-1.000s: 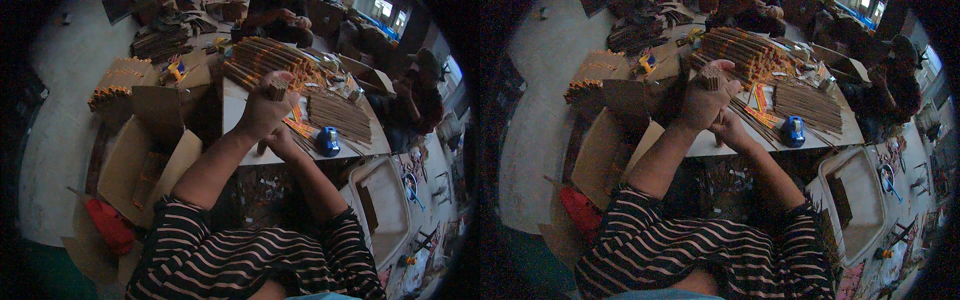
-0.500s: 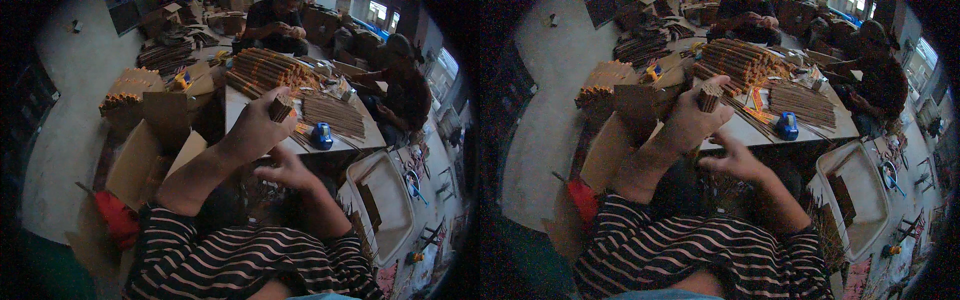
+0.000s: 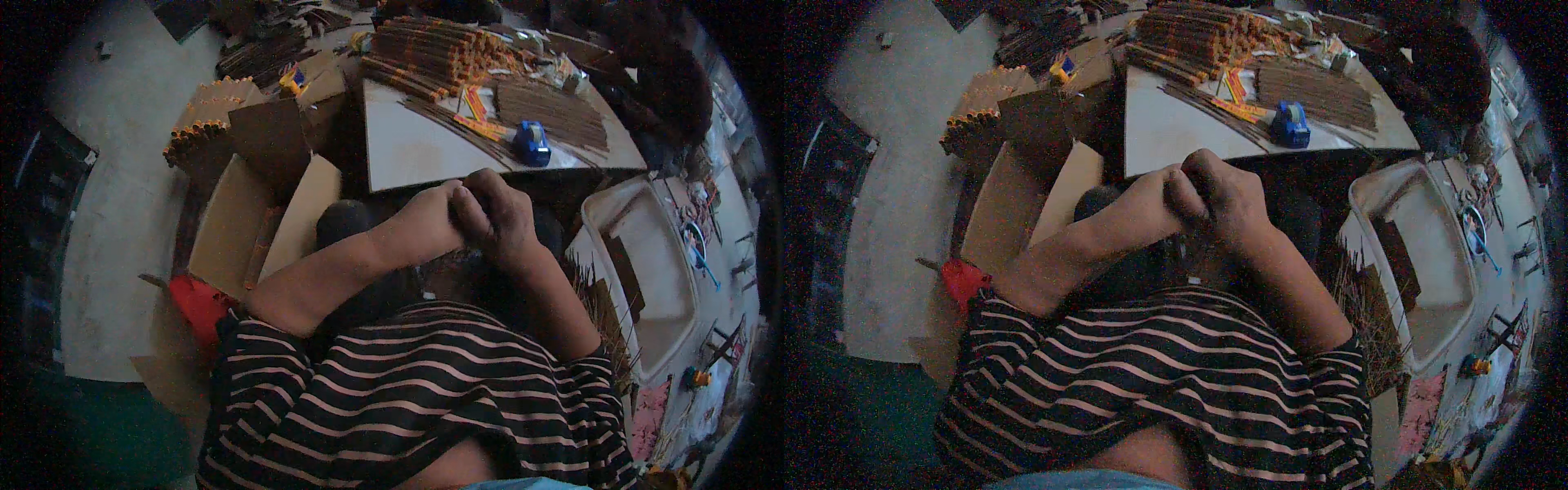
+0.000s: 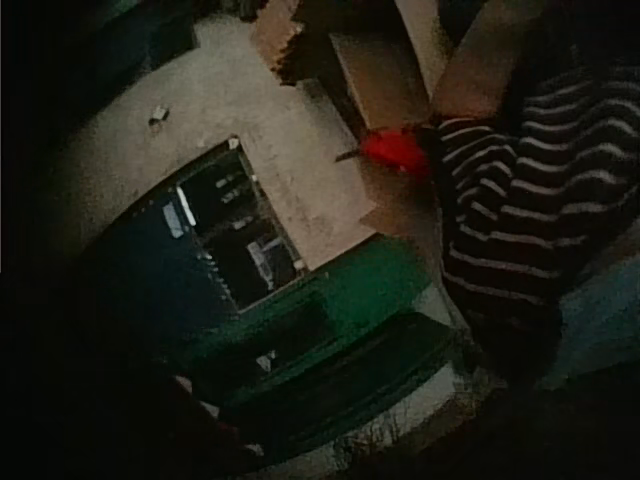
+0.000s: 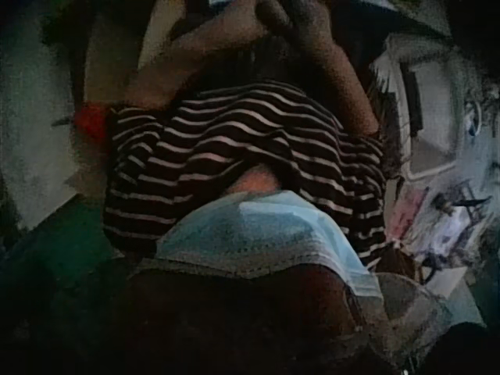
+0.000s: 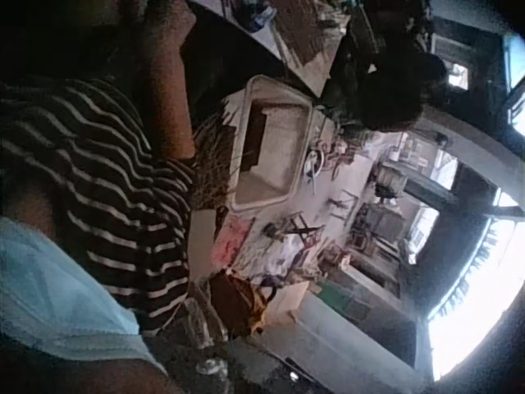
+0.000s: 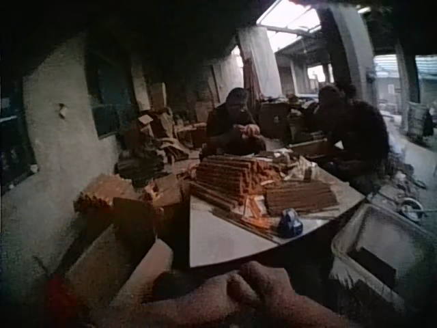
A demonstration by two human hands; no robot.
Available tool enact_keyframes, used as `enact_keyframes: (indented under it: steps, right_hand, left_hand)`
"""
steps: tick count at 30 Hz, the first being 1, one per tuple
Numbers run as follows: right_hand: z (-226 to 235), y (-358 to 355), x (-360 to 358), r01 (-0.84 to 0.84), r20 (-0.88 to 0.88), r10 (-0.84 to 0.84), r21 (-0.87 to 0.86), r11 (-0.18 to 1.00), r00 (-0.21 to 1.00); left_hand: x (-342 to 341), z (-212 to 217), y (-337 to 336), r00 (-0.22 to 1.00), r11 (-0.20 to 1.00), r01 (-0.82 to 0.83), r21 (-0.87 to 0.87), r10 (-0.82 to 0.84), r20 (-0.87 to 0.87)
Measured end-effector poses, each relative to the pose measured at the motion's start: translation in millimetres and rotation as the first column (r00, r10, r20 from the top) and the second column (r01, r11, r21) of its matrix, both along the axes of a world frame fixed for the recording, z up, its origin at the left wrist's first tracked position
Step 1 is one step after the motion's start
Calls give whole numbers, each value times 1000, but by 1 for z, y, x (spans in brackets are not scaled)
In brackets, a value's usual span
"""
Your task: The person gathers thin sticks, aligns them into bundles, and secures each bundle with a small paper wrapper. The person repeats this process, placing completed bundles on the table.
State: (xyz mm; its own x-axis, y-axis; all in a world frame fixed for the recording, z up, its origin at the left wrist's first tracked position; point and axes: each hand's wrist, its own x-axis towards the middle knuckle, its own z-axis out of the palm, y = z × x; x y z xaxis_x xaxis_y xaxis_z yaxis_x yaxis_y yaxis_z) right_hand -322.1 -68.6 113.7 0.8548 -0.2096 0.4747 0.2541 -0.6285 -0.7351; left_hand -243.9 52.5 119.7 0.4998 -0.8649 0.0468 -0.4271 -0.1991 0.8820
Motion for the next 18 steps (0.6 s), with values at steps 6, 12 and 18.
enact_keyframes:
  steps: [6, 12, 18]
  right_hand:
    - [-35, 11, -15, -41, -14, 44, 188, 981, 999]
    - [-44, 18, -23, -62, -154, 110, 288, 956, 982]
    - [-44, 14, -15, -137, -249, 306, 526, 840, 919]
  left_hand:
    - [-20, -6, 24, 910, 977, 66, 202, 24, -415]
    - [-26, -11, 45, 536, 998, 47, 50, 16, -844]
    - [-21, -28, 50, 520, 998, 19, 67, 47, -853]
